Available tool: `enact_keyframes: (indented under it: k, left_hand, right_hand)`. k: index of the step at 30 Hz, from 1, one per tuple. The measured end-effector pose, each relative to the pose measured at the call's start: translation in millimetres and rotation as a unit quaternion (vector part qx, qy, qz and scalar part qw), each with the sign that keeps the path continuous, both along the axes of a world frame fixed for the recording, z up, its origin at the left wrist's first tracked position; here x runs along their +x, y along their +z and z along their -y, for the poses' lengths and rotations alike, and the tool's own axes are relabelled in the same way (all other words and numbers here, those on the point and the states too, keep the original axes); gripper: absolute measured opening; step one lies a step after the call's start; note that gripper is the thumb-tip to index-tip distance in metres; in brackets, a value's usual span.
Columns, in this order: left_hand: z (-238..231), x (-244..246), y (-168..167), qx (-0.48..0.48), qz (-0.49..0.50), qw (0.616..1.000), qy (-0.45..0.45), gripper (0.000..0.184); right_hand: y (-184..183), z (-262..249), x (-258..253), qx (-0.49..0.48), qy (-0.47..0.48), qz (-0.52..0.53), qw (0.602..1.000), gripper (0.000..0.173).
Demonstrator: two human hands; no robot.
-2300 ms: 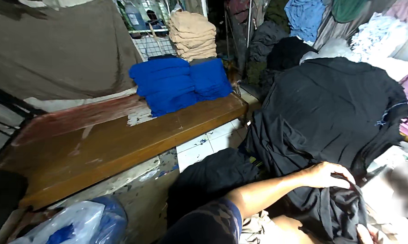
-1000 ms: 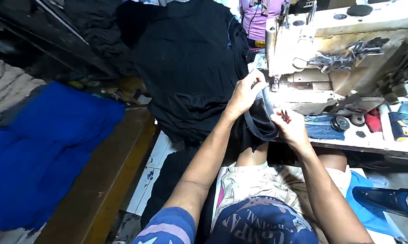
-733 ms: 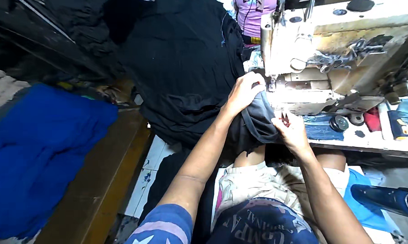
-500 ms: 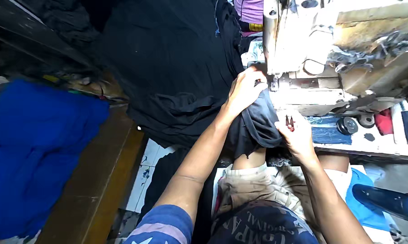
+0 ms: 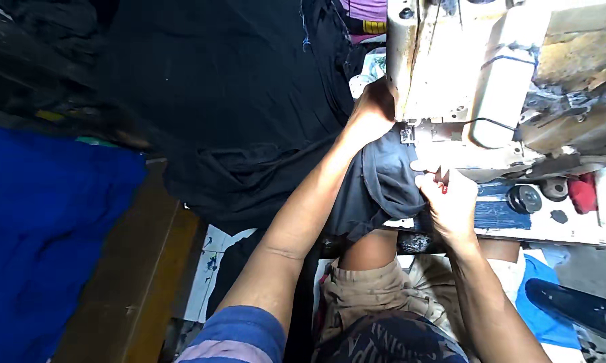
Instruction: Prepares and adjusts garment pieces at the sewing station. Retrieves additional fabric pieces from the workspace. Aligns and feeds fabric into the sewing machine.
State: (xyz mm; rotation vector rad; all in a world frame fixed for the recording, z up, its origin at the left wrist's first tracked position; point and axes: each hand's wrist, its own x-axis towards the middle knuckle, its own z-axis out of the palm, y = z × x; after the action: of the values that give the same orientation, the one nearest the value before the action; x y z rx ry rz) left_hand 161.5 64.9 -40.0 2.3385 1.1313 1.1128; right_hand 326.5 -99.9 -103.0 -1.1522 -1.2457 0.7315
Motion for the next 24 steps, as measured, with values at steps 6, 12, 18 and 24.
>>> enact_keyframes:
  k: [6, 12, 18, 24]
  left_hand:
    - [-0.3, -7.4, 5.6, -0.049, -0.007, 0.995, -0.085, 0.035]
    - [-4.7, -7.3, 5.8, -0.065, 0.011, 0.992, -0.107, 0.034]
    - [-6.6, -1.9, -2.5, -0.048, 0.087, 0.989, -0.112, 0.031]
    - [-8.9, -5.4, 1.2, -0.054, 0.117, 0.976, -0.177, 0.029]
  right_hand:
    - [1.0, 21.5, -1.3, -0.011, 0.013, -0.038, 0.999, 0.025]
    - [1.7, 19.8, -9.1, 0.005, -0.008, -0.019, 1.0, 0.024]
    - [1.7, 11.5, -14.8, 0.016, -0.033, 0.009, 0.999, 0.024]
    - [2.4, 12.7, -15.8, 0.011, -0.02, 0.002, 1.0, 0.022]
